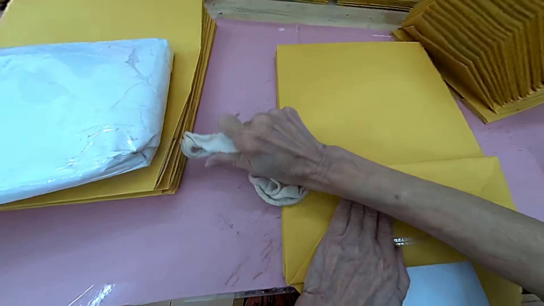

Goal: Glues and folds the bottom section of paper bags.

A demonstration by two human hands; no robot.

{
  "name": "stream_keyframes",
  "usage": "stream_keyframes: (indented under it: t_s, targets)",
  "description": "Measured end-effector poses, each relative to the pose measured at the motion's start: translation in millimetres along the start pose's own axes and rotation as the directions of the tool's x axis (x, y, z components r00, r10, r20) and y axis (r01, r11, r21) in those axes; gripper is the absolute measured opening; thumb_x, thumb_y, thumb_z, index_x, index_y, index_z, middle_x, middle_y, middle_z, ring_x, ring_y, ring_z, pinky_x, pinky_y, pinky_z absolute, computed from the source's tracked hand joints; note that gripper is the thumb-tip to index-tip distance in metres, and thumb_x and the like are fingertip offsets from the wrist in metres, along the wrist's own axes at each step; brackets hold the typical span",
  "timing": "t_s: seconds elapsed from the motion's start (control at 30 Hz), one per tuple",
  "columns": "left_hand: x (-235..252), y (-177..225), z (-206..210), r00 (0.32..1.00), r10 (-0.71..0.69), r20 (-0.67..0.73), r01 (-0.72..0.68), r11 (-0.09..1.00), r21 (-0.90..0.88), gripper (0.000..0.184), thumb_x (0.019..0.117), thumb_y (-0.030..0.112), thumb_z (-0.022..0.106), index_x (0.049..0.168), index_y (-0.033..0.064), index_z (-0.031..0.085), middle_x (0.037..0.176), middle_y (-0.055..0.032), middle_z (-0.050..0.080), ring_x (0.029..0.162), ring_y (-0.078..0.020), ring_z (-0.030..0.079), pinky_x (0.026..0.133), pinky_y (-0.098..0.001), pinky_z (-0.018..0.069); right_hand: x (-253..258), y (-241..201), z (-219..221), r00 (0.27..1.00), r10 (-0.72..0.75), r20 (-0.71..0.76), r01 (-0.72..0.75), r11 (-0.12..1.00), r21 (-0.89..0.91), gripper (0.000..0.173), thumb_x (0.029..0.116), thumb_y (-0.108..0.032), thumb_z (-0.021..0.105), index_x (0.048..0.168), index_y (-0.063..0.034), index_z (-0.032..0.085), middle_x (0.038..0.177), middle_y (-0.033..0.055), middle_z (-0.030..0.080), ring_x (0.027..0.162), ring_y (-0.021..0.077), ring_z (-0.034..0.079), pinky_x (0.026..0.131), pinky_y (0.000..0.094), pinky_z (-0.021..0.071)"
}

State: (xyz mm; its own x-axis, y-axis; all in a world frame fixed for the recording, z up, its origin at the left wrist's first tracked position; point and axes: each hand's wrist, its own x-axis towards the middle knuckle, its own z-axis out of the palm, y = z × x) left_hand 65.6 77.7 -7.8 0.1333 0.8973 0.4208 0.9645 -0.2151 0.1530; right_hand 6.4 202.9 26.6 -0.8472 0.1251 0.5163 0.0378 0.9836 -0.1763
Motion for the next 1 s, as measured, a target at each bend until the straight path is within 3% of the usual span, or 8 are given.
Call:
stream_keyframes:
  t_s: [0.2, 0.27, 0.33, 0.43, 0.53, 0.7, 0.87, 1.0]
  targets:
    - [-5, -7, 12, 1.000, -0.017, 0.014, 0.017, 1.000, 0.005, 0.060, 0.1031, 0.029, 0.029, 0.146, -0.0065, 0.049, 0.154, -0.0230, 0.046, 0.147, -0.0340, 0.040, 0.121, -0.0434, 0.0262, -63, 56, -122, 0.940, 0.312, -0.135, -0.338, 0.897, -0.283, 0.036, 0.1087, -0.029, 0.045, 0.108, 0.0004, 0.066, 0.073, 0.0087, 0.063, 0.064, 0.0207, 0.063, 0.056, 0.0377, 0.0485]
    - [-4, -10, 9, 1.000, 0.000, 0.014, 0.001, 1.000, -0.008, 0.058, 0.1042, 0.030, 0.030, 0.145, -0.0053, 0.052, 0.153, -0.0218, 0.049, 0.145, -0.0333, 0.043, 0.119, -0.0436, 0.0311, -103, 81, -158, 0.879, 0.456, -0.138, -0.449, 0.698, -0.557, 0.041, 0.1064, -0.031, 0.046, 0.110, 0.0077, 0.061, 0.081, 0.0278, 0.062, 0.073, 0.0474, 0.064, 0.058, 0.0576, 0.0444]
    - [-3, -15, 5, 1.000, 0.023, 0.021, -0.022, 1.000, -0.019, 0.055, 0.1055, 0.028, 0.031, 0.142, -0.0048, 0.056, 0.150, -0.0214, 0.052, 0.142, -0.0328, 0.048, 0.118, -0.0441, 0.0353, -132, 88, -179, 0.799, 0.592, -0.104, -0.515, 0.585, -0.627, 0.045, 0.1046, -0.025, 0.053, 0.126, 0.0146, 0.055, 0.123, 0.0412, 0.055, 0.113, 0.0615, 0.055, 0.087, 0.0697, 0.0445]
    - [-2, -19, -1, 0.996, 0.032, 0.078, -0.026, 0.997, -0.066, 0.053, 0.1068, 0.027, 0.032, 0.141, -0.0062, 0.056, 0.151, -0.0217, 0.050, 0.142, -0.0335, 0.047, 0.119, -0.0453, 0.0339, -146, 37, -149, 0.814, 0.570, -0.112, -0.567, 0.736, -0.371, 0.055, 0.1066, -0.031, 0.046, 0.142, 0.0112, 0.047, 0.153, 0.0326, 0.039, 0.142, 0.0414, 0.043, 0.112, 0.0475, 0.0411]
    - [-17, -35, -5, 0.968, 0.076, 0.239, -0.032, 0.983, -0.183, 0.054, 0.1056, 0.033, 0.041, 0.140, -0.0057, 0.055, 0.148, -0.0242, 0.053, 0.141, -0.0371, 0.047, 0.119, -0.0504, 0.0298, -143, -28, -8, 0.693, 0.497, -0.523, -0.470, 0.861, 0.196, 0.058, 0.0916, -0.040, 0.068, 0.136, -0.0019, 0.062, 0.143, 0.0216, 0.056, 0.131, 0.0279, 0.057, 0.107, 0.0381, 0.0505]
    - [-24, -30, -11, 0.986, 0.084, 0.142, -0.079, 0.996, -0.041, 0.035, 0.1030, 0.029, 0.046, 0.106, 0.0018, 0.068, 0.103, -0.0174, 0.073, 0.096, -0.0343, 0.070, 0.082, -0.0477, 0.0511, -135, -37, -61, 0.876, 0.438, 0.199, -0.481, 0.804, 0.350, 0.086, 0.0969, -0.044, 0.065, 0.161, -0.0025, 0.027, 0.168, 0.0259, 0.018, 0.156, 0.0325, 0.022, 0.126, 0.0460, 0.0230]
    - [-31, -43, 22, 0.982, 0.076, 0.172, -0.080, 0.997, 0.015, 0.053, 0.1053, 0.032, 0.037, 0.134, -0.0043, 0.062, 0.142, -0.0251, 0.058, 0.138, -0.0411, 0.050, 0.119, -0.0568, 0.0285, -158, -24, -57, 0.916, 0.394, 0.083, -0.400, 0.866, 0.301, 0.091, 0.0953, -0.056, 0.059, 0.163, -0.0050, 0.025, 0.168, 0.0237, 0.018, 0.156, 0.0307, 0.024, 0.125, 0.0442, 0.0252]
    - [-32, -45, 30, 0.991, 0.049, 0.127, -0.052, 0.998, 0.025, 0.067, 0.1052, 0.044, 0.031, 0.148, -0.0044, 0.048, 0.157, -0.0237, 0.042, 0.150, -0.0364, 0.034, 0.125, -0.0511, 0.0198, -172, -14, -61, 0.933, 0.360, 0.009, -0.349, 0.898, 0.268, 0.095, 0.0917, -0.058, 0.062, 0.160, -0.0001, 0.030, 0.164, 0.0263, 0.026, 0.154, 0.0331, 0.028, 0.126, 0.0441, 0.0270]
